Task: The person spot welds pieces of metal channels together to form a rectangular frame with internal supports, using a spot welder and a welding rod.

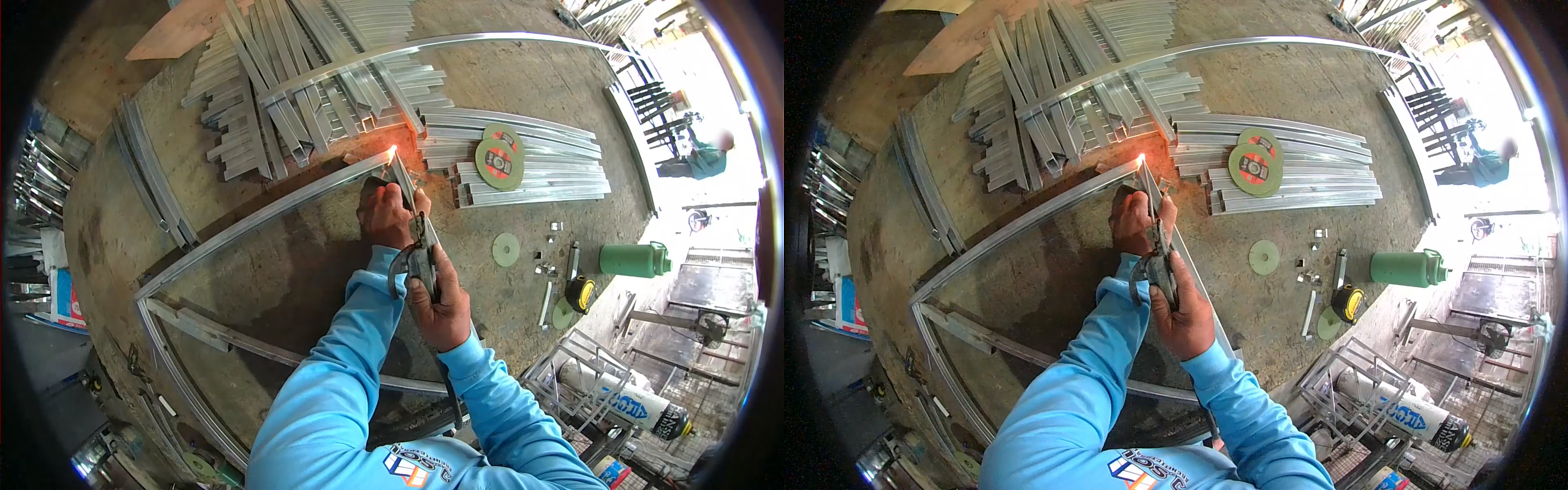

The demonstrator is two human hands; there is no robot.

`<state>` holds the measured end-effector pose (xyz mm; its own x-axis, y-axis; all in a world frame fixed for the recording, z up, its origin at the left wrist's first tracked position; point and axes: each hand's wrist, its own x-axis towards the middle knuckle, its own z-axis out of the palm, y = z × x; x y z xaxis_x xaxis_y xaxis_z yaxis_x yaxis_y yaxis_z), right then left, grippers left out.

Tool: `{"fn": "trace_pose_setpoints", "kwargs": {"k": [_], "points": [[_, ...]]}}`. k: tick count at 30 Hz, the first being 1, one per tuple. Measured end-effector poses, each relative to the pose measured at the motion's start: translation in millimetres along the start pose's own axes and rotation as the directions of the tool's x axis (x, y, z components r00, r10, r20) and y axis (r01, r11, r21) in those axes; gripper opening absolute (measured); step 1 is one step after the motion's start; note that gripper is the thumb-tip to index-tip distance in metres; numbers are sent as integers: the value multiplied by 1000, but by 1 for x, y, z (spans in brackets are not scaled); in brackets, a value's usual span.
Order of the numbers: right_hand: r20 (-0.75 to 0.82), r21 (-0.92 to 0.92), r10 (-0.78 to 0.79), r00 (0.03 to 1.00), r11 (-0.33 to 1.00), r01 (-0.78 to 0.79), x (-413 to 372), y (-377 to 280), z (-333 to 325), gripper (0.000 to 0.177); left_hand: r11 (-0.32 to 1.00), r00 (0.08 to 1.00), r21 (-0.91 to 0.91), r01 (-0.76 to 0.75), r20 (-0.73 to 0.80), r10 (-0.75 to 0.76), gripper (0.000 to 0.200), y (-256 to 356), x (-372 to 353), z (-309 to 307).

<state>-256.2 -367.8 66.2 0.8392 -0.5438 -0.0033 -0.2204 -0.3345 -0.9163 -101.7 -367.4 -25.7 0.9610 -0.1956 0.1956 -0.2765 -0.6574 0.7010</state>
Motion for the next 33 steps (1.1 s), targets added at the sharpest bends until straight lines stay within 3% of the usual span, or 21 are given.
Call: {"fn": "trace_pose_setpoints", "kwargs": {"k": [3, 5, 9, 11, 12, 13, 17, 18, 19, 20, 23, 24, 25, 26, 29, 30, 31, 32, 33], "points": [[13, -5, 22, 1000, 1000, -22, -1, 1, 0, 59, 998, 993, -6, -63, -105, 62, 31, 0, -1, 2], [13, -10, 17, 1000, 1000, -17, -1, 2, 1, 59, 994, 999, -106, -4, -43, -1, 29, 1, -1, 2], [20, -3, 24, 1000, 1000, -24, -1, 3, 0, 60, 996, 997, -69, -60, -54, 57, 29, -2, -1, 1], [33, 1, 43, 999, 999, -43, -3, 3, -1, 61, 998, 999, -58, 32, 28, -31, 34, -4, -1, 4], [17, 271, 142, 990, 952, -142, -3, 4, -1, 61, 998, 999, -58, 32, 28, -30, 34, -4, -1, 5], [30, 520, 241, 970, 825, -221, -3, 5, -1, 62, 999, 1000, -21, 30, 4, -30, 34, -3, -1, 7], [108, 604, 285, 953, 742, -290, 5, 4, -21, 61, 999, 999, -31, 35, -13, -36, 35, 1, -1, 3], [88, 482, 258, 962, 835, -268, 5, 4, -19, 65, 999, 1000, -21, 24, -11, -24, 34, -2, -2, 7], [82, 483, 259, 962, 834, -265, 8, 0, -20, 65, 1000, 1000, -22, 19, -8, -19, 34, -5, -1, 11], [85, 51, 0, 996, 999, -5, 12, -6, -23, 66, 997, 999, -62, 38, 4, -38, 34, -6, 0, 11], [180, -419, -189, 965, 873, 249, 8, -11, -22, 66, 990, 999, -133, 43, 8, -43, 34, -5, -2, 10], [89, 44, 49, 995, 998, -53, 8, -11, -20, 63, 997, 1000, -83, 7, -20, -8, 34, -5, -1, 10], [124, 506, 297, 947, 802, -318, 8, -9, -19, 60, 998, 1000, -58, -10, -24, 9, 35, -6, -1, 10], [241, 694, 369, 898, 581, -425, 11, -4, -29, 55, 999, 999, -34, -26, -28, 25, 36, -7, -1, 10], [299, 769, 330, 896, 472, -430, 14, 1, -45, 53, 999, 999, -18, -29, -36, 28, 37, -6, 0, 9], [228, 644, 320, 920, 659, -389, 15, 5, -39, 53, 999, 999, 10, 33, 17, -33, 39, 1, 1, 3], [219, 652, 316, 923, 657, -379, 14, 4, -36, 53, 1000, 1000, 10, 20, 18, -20, 39, -11, 1, 21], [89, 247, 21, 996, 968, -43, 14, 1, -34, 53, 997, 995, -63, 50, -87, -55, 41, -35, 0, 57], [114, -244, -295, 949, 917, 315, 12, -4, -33, 53, 996, 993, -70, 53, -99, -60, 43, -32, -1, 50]]}}
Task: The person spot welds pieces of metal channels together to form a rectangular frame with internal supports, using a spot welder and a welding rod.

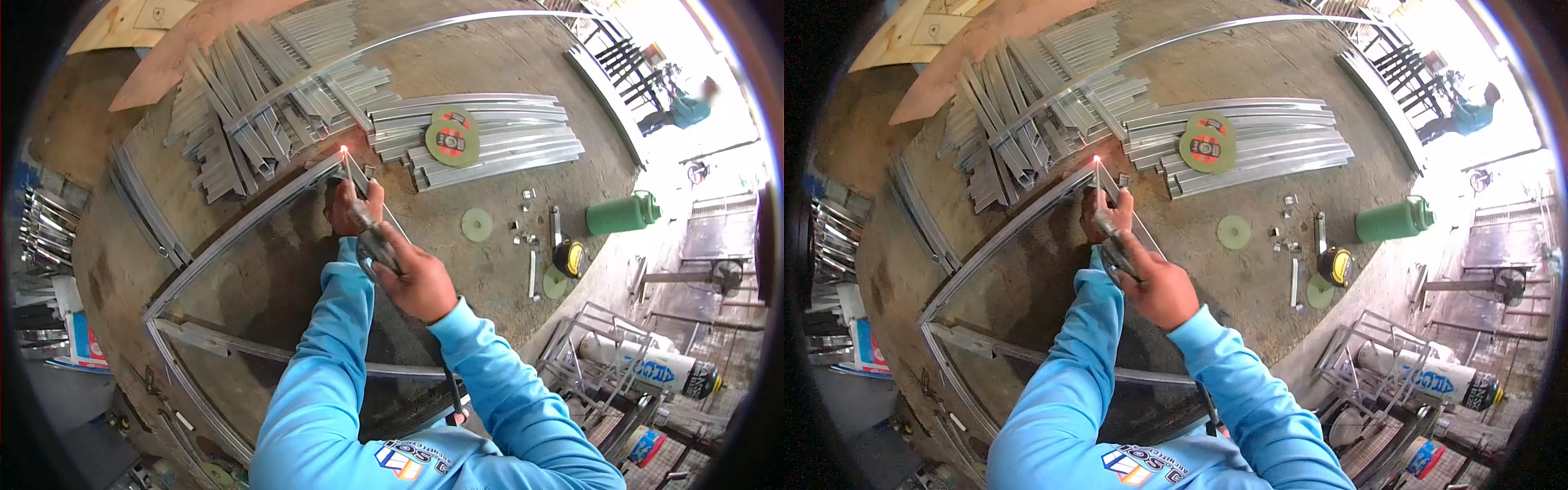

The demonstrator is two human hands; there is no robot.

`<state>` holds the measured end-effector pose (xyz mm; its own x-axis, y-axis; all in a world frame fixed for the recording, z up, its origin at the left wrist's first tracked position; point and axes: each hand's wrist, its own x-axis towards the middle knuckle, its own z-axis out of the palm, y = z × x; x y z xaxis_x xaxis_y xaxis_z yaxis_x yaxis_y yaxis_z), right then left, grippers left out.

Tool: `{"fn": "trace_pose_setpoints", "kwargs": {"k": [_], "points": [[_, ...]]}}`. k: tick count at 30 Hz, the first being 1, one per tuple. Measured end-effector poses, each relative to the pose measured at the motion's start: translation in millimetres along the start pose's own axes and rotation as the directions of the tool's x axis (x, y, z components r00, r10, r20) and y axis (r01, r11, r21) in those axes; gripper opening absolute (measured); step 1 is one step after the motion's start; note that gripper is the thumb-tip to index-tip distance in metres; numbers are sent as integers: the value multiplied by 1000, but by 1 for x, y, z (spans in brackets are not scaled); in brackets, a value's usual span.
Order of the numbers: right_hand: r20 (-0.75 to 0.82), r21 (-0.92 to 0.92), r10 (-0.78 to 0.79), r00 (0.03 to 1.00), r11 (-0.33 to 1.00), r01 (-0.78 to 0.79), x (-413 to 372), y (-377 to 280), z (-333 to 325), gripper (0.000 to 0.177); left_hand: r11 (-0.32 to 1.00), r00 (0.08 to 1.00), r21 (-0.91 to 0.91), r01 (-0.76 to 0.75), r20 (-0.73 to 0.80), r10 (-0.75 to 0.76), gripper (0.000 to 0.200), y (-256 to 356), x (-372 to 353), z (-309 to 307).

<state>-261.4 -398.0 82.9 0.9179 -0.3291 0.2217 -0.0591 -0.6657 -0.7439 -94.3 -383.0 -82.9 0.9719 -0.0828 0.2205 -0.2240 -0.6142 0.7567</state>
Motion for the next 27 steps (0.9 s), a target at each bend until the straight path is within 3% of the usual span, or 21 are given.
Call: {"fn": "trace_pose_setpoints", "kwargs": {"k": [1, 2, 3, 4, 5, 6, 8, 9, 10, 11, 12, 13, 14, 15, 16, 17, 20, 22, 23, 27], "points": [[39, -140, 26, 999, 990, -20, 0, -8, -2, 53, 1000, 1000, -7, 4, -12, -4, 45, 4, 0, -7], [27, -137, 22, 999, 990, -18, 0, -10, -2, 53, 1000, 1000, -13, 7, -25, -8, 46, 11, 0, -16], [61, 358, 305, 950, 882, -306, 0, -10, -1, 52, 999, 997, 36, 11, 72, -13, 46, 18, 4, -27], [236, 730, 502, 832, 473, -492, 1, -10, 1, 51, 996, 986, 88, 12, 163, -26, 46, 24, 7, -37], [318, 800, 528, 788, 296, -521, -1, -1, -8, 48, 988, 979, 151, 44, 189, -72, 47, 28, 9, -39], [364, 881, 544, 756, 63, -469, -5, 11, -12, 47, 996, 985, 76, 52, 162, -63, 49, 40, 5, -47], [374, 926, 472, 799, -146, -347, -12, 21, -17, 46, 1000, 998, 7, 9, 61, -9, 50, 41, 3, -47], [382, 923, 457, 803, -147, -355, -12, 22, -18, 46, 994, 983, 83, 77, 157, -89, 50, 42, 4, -50], [272, 937, 445, 853, 79, -340, -10, 23, -19, 46, 985, 983, 173, 29, 174, -60, 51, 43, 6, -52], [161, 906, 407, 899, 301, -299, -9, 19, -22, 47, 993, 989, 114, 11, 143, -27, 51, 42, 7, -51], [165, 906, 398, 902, 301, -298, -9, 4, -30, 47, 998, 994, 56, -10, 114, 4, 50, 41, 5, -49], [84, 831, 343, 936, 495, -255, -11, -14, -39, 49, 988, 997, -155, 17, 78, -5, 49, 43, 4, -42], [18, 718, 271, 962, 666, -201, -16, -28, -45, 52, 985, 986, -143, 94, 150, -72, 47, 49, 1, -44], [-22, 715, 291, 957, 673, -189, -25, -33, -51, 57, 978, 965, -122, 168, 221, -139, 46, 55, -2, -48], [-8, 711, 275, 961, 678, -188, -35, -40, -61, 57, 957, 890, 136, 255, 355, -287, 44, 59, -3, -54], [-55, 685, 331, 942, 699, -205, -47, -53, -78, 57, 963, 955, 238, 123, 237, -181, 43, 55, -11, -46], [-146, 631, 410, 900, 739, -235, -91, -56, -108, 57, 938, 987, 344, 51, 126, -100, 38, 63, -22, -43], [-142, 607, 466, 873, 738, -295, -124, -56, -123, 58, 889, 928, 430, 158, 243, -283, 52, 81, -11, -49], [-144, 583, 521, 841, 731, -353, -140, -55, -131, 59, 871, 882, 414, 265, 261, -393, 47, 88, -4, -48], [-155, 582, 458, 875, 759, -294, -193, -30, -139, 65, 754, 814, 601, 263, 281, -508, 63, 100, 8, -54]]}}
